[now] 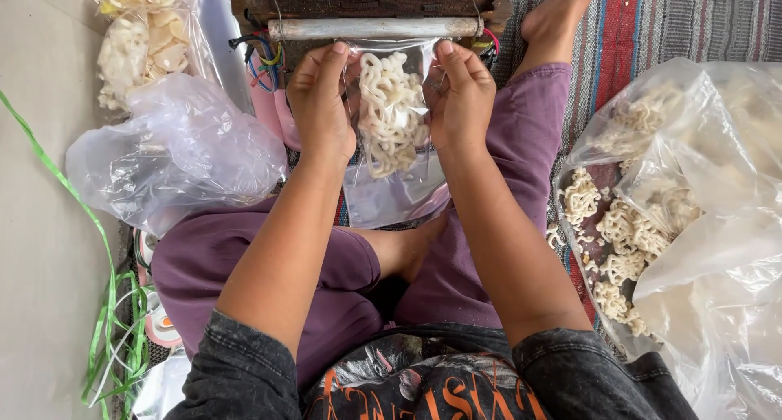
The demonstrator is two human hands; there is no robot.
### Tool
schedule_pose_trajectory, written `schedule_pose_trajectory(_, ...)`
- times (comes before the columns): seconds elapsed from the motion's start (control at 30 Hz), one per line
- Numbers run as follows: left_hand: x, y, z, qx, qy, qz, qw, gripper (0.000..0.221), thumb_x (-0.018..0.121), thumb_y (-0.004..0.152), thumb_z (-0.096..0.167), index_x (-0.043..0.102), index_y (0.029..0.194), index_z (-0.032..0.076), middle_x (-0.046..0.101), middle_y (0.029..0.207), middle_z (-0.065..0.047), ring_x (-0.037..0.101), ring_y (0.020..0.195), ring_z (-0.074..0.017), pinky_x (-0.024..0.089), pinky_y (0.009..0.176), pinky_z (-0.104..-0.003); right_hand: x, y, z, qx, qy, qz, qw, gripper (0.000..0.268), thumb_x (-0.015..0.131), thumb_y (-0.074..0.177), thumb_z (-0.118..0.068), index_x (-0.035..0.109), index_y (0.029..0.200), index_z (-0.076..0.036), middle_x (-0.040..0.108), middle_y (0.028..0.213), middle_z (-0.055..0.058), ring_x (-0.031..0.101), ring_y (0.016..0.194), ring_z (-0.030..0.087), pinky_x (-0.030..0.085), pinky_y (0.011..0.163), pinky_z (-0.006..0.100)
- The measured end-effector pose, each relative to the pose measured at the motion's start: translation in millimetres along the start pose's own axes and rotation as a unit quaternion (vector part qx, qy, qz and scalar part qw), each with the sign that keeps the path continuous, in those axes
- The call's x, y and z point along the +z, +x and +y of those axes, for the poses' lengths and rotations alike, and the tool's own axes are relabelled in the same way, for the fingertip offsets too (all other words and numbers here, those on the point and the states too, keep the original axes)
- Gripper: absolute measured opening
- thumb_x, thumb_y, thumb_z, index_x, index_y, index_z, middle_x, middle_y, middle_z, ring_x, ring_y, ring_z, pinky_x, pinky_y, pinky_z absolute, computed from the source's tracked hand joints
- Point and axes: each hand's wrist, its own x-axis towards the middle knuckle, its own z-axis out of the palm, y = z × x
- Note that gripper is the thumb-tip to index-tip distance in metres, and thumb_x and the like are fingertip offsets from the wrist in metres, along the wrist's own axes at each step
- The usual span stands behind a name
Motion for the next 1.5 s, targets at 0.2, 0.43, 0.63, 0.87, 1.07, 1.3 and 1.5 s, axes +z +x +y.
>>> schedule_pose_trajectory(0.2, -12.3, -69.9, 27.7, 0.207, 0.209, -0.105, 0.950, 0.023, 0.058, 0.088, 0.035, 0.062, 0.088, 0.013, 0.069, 0.090, -0.004, 0.060, 0.069, -0.0080, 0.047, 0.047, -0.020, -8.1, -62.5, -33.0, -0.262, -0.240, -0.151, 0.922, 0.025, 0.057, 0.095, -0.025, 0.054, 0.109, -0.004, 0.058, 0.078, 0.003, 0.055, 0.063, 0.009, 0.046, 0.064, 0.022)
schedule_pose_trajectory(0.43, -18.7, -133.8, 26.3, 0.331, 0.206, -0.229, 0.892, 0.013, 0.060, 0.086, 0.012, 0.066, 0.082, 0.001, 0.068, 0.076, -0.011, 0.067, 0.070, -0.0219, 0.054, 0.068, -0.032, -54.6, -105.3, -74.9, -0.489, -0.452, -0.255, 0.701, 0.028, 0.048, 0.096, -0.025, 0.068, 0.087, -0.008, 0.065, 0.078, 0.007, 0.063, 0.077, 0.025, 0.024, 0.105, 0.052)
schedule_pose_trajectory(0.63, -8.7, -172.2, 50.7, 0.327, 0.127, -0.158, 0.923, 0.024, 0.054, 0.090, 0.019, 0.057, 0.081, -0.003, 0.061, 0.074, -0.018, 0.063, 0.067, -0.0250, 0.053, 0.067, -0.032, -124.3, -120.0, -85.4, -0.339, -0.243, -0.276, 0.866, 0.034, 0.036, 0.100, -0.032, 0.055, 0.093, -0.005, 0.062, 0.088, 0.015, 0.061, 0.088, 0.032, 0.039, 0.096, 0.046)
schedule_pose_trajectory(0.87, 27.9, -219.3, 65.3, 0.237, 0.226, -0.498, 0.803, 0.052, 0.060, 0.083, 0.040, 0.051, 0.114, -0.001, 0.060, 0.116, -0.016, 0.064, 0.110, -0.0270, 0.048, 0.104, -0.041, -143.6, -194.1, -99.5, -0.122, -0.293, -0.365, 0.876, 0.073, 0.065, 0.079, -0.055, 0.044, 0.131, -0.009, 0.055, 0.126, 0.010, 0.057, 0.115, 0.022, 0.047, 0.096, 0.035)
schedule_pose_trajectory(1.07, 37.1, -237.1, 62.8, 0.381, 0.220, -0.588, 0.679, 0.012, 0.053, 0.092, 0.025, 0.055, 0.094, 0.014, 0.070, 0.090, 0.000, 0.073, 0.085, -0.0168, 0.056, 0.083, -0.032, -145.7, -208.6, -146.7, -0.129, -0.315, -0.425, 0.839, 0.067, 0.047, 0.090, -0.060, 0.045, 0.127, -0.005, 0.057, 0.126, 0.013, 0.061, 0.116, 0.027, 0.050, 0.099, 0.035)
schedule_pose_trajectory(1.3, 45.4, -254.4, 53.6, 0.302, 0.257, -0.679, 0.618, 0.018, 0.050, 0.096, 0.020, 0.067, 0.103, 0.019, 0.069, 0.104, 0.007, 0.067, 0.097, 0.0011, 0.046, 0.093, -0.020, -157.2, -211.2, -197.8, -0.193, -0.293, -0.502, 0.790, 0.050, 0.036, 0.105, -0.040, 0.033, 0.132, 0.002, 0.050, 0.130, 0.021, 0.057, 0.122, 0.043, 0.053, 0.103, 0.053)
schedule_pose_trajectory(1.5, 49.6, -261.2, 29.9, 0.331, 0.233, -0.660, 0.633, 0.014, 0.055, 0.095, 0.021, 0.066, 0.103, 0.016, 0.066, 0.103, 0.017, 0.069, 0.093, -0.0003, 0.048, 0.093, -0.024, -174.3, -204.4, -205.9, -0.166, -0.311, -0.496, 0.793, 0.053, 0.031, 0.104, -0.047, 0.037, 0.130, -0.001, 0.053, 0.127, 0.023, 0.059, 0.119, 0.042, 0.053, 0.099, 0.051)
